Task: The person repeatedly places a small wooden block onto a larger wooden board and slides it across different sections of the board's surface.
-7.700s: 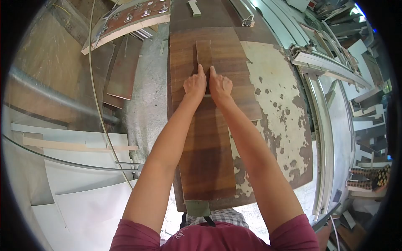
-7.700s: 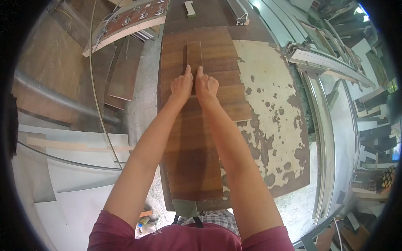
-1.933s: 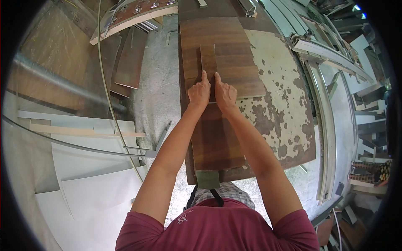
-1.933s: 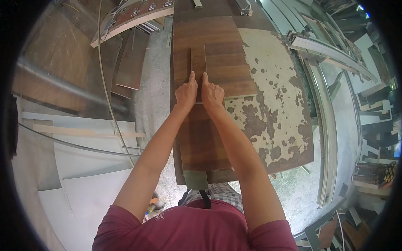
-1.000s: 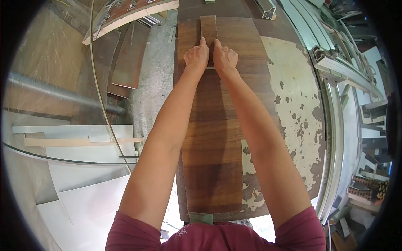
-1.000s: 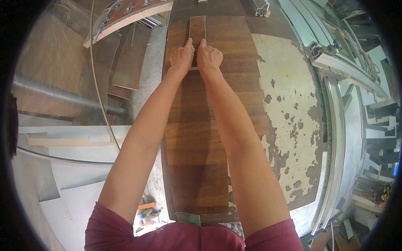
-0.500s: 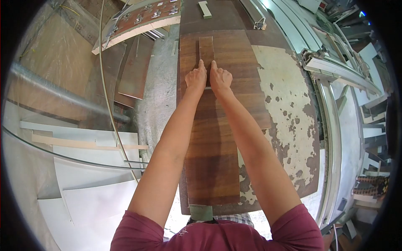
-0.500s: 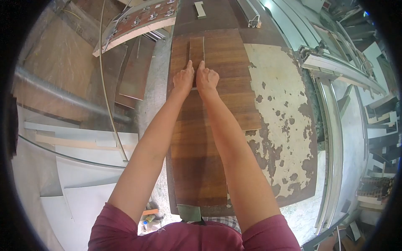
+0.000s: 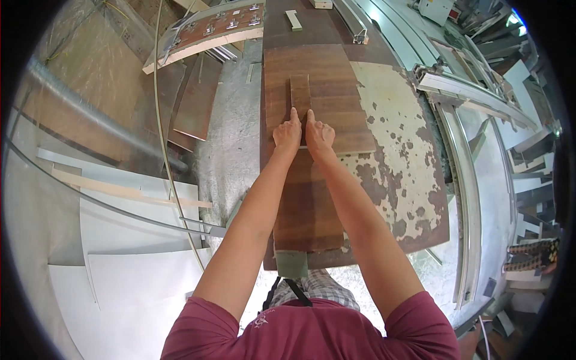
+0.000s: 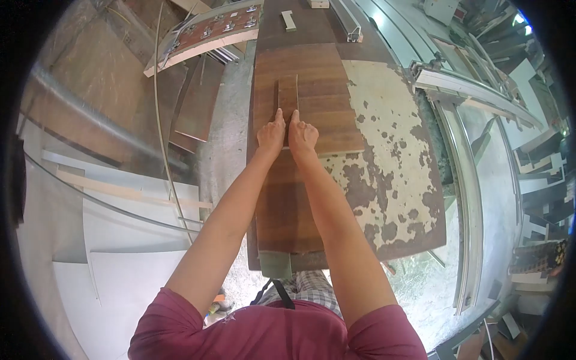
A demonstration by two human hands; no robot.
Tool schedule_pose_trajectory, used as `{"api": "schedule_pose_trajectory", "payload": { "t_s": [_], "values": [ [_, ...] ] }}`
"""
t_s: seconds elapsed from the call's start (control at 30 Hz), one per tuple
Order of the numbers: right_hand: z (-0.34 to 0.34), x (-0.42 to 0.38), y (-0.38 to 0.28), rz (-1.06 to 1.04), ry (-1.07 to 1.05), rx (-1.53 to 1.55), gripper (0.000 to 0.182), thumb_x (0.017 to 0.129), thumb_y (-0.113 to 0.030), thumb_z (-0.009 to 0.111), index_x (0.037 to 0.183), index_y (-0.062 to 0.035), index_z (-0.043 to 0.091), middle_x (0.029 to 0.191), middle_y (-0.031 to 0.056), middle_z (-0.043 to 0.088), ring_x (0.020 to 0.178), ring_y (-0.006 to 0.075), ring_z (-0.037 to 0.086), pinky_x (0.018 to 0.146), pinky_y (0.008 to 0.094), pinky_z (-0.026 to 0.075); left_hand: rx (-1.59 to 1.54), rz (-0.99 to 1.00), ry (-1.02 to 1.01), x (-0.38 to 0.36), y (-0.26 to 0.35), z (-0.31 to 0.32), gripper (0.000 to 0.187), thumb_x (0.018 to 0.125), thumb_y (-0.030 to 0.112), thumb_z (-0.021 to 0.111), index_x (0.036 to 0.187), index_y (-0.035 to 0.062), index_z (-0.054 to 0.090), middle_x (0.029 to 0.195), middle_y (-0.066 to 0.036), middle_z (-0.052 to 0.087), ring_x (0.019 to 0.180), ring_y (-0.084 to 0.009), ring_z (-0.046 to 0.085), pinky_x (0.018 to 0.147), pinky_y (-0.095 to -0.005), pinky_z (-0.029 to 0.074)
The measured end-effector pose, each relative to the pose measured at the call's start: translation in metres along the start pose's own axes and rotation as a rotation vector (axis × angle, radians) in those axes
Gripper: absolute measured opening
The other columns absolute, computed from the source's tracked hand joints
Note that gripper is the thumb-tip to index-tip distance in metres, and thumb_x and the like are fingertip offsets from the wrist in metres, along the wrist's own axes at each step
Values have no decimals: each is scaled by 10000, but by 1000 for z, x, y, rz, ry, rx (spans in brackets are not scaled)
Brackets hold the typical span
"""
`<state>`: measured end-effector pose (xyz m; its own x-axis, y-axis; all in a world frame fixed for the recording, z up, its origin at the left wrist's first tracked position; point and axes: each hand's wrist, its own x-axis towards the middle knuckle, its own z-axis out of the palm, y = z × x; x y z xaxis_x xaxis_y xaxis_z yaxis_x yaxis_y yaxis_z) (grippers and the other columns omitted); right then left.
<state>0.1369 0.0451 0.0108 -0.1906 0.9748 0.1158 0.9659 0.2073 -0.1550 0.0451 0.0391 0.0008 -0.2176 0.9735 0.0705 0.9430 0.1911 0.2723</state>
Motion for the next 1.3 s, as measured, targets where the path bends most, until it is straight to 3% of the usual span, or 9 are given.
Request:
{"api": "schedule_pose_trajectory", "payload": {
  "t_s": [0.3,0.37,0.67,1.3],
  "values": [
    [-9,-79,3,7,11,-16,455,796,-107,477,1243,-104,395,753,95,644,707,207,635,586,299,489,-15,-8,-45,-80,5,-8,475,850,175,387,1301,70,282,845,-195,620,766,-308,621,655,-411,499],
    [-16,-94,3,27,-48,28,468,813,-86,451,1271,-137,367,788,128,636,742,257,630,609,349,492,-21,-6,-44,-93,5,-10,479,849,184,391,1301,70,283,848,-197,620,768,-306,621,653,-409,500],
    [-14,-143,8,32,-15,28,478,812,-82,442,1277,-159,361,779,121,636,733,266,628,593,349,487,-24,5,-48,-145,7,-11,481,847,190,385,1298,56,283,796,-194,625,729,-310,625,636,-406,503],
    [-29,-229,18,23,-50,71,457,814,-90,430,1264,-139,365,738,133,635,701,267,632,610,347,495,-27,16,-40,-232,10,-15,478,851,212,403,1294,64,302,728,-182,625,666,-301,626,582,-397,503]
  ]
}}
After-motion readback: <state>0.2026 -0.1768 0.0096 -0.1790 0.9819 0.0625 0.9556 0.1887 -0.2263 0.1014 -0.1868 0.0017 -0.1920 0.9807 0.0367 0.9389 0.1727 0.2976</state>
